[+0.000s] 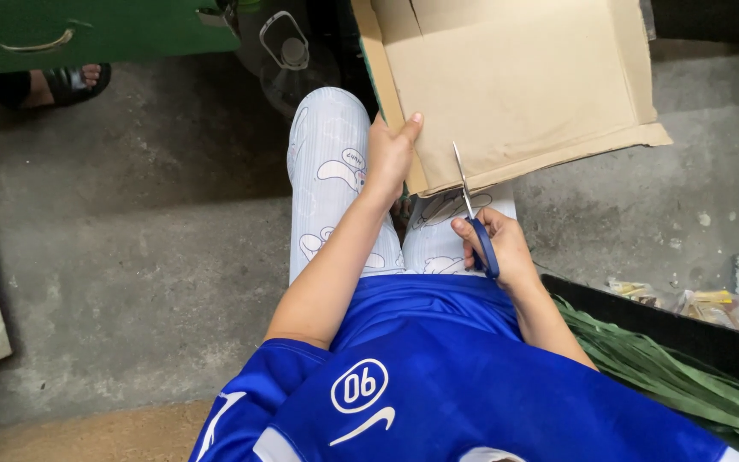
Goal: The person sits on the floor and uses scissors to cut a cardboard box resting on their lap. They make several cuts along the edges and sides of the box, occasionally adjusting its position.
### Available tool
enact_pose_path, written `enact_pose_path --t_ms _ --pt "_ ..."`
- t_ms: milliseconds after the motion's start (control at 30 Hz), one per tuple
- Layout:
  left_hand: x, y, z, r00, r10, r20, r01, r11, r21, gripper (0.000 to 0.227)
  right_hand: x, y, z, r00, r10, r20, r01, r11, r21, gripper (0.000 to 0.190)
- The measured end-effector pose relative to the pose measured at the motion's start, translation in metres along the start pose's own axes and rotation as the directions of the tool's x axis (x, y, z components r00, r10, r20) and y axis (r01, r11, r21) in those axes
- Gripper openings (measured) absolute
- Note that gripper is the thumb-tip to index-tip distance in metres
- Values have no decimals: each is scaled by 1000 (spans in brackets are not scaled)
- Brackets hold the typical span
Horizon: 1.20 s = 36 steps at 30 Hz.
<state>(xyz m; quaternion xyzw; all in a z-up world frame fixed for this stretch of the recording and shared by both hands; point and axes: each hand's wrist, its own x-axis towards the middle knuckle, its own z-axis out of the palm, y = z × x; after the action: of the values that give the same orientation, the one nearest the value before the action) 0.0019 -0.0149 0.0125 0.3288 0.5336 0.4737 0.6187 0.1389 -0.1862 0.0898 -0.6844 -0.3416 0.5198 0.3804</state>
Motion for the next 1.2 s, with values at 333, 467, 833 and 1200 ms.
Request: enact_pose_path --t_ms 333,467,833,1200 --pt "-8 4 5 1000 26 9 -26 1000 -13 43 4 0 -1 1000 24 -4 -24 1000 -5 40" --pt "-16 6 6 998 36 54 -36 999 -6 42 10 -9 2 1000 21 -3 -21 1000 -12 42" --pt "-27 14 4 997 56 61 -55 998 -11 38 16 4 4 999 -13 -44 13 1000 -12 33" --pt "-20 5 4 996 69 57 -70 998 4 51 34 35 2 998 -49 -45 48 999 -16 30"
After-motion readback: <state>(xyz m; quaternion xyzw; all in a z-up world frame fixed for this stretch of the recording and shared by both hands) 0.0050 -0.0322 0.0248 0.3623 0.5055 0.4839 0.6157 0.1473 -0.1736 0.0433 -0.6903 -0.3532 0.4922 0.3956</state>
